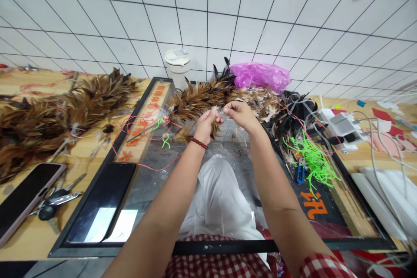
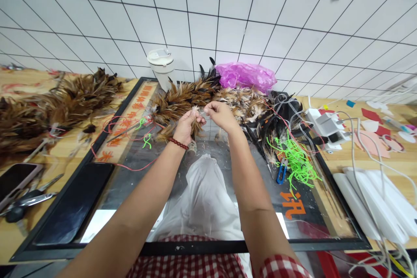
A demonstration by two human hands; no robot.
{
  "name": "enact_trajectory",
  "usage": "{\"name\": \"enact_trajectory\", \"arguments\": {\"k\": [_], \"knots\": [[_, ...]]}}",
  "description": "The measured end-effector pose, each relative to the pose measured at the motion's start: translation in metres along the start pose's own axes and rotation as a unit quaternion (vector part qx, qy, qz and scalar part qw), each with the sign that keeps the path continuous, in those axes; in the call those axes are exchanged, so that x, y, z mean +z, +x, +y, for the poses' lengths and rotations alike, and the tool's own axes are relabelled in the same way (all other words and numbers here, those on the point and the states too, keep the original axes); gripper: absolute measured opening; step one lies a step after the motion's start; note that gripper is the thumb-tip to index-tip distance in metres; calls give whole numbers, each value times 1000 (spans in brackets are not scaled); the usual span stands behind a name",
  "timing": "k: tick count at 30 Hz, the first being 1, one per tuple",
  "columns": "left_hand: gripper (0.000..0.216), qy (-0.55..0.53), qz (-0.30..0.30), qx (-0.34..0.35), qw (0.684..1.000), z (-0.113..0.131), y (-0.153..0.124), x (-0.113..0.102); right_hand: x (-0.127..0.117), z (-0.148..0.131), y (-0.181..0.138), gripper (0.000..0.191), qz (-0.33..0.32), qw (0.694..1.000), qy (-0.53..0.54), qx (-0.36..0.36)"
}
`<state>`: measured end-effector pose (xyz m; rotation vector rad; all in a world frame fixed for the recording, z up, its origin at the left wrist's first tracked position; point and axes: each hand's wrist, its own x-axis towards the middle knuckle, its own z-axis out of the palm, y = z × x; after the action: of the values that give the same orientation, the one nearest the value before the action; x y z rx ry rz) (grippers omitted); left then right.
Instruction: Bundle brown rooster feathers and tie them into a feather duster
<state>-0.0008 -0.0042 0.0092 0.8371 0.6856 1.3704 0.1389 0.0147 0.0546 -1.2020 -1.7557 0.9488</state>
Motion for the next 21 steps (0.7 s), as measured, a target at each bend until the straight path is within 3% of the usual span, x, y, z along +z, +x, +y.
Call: {"name": "enact_trajectory", "arguments": {"k": [3,6,12,15,19,21], "knots": [[35,36,29,-8,999,-2,1,0,0,-5,-2,14,-13,995,-82,-60],[34,65,43,2,997,-3,1,0,3,-11,-4,15,18,980,-162,-114],[34,69,-9,1,998,-3,0,-1,9,-13,-4,15,51,960,-232,-148],[36,60,-9,0,998,-3,0,-1,-1,-8,-4,12,58,963,-235,-117],[38,43,-18,11,999,-4,0,1,-22,-3,-6,9,58,963,-264,-16],[38,42,-32,6,999,-4,-1,2,-26,-4,-7,12,53,973,-224,2]]}}
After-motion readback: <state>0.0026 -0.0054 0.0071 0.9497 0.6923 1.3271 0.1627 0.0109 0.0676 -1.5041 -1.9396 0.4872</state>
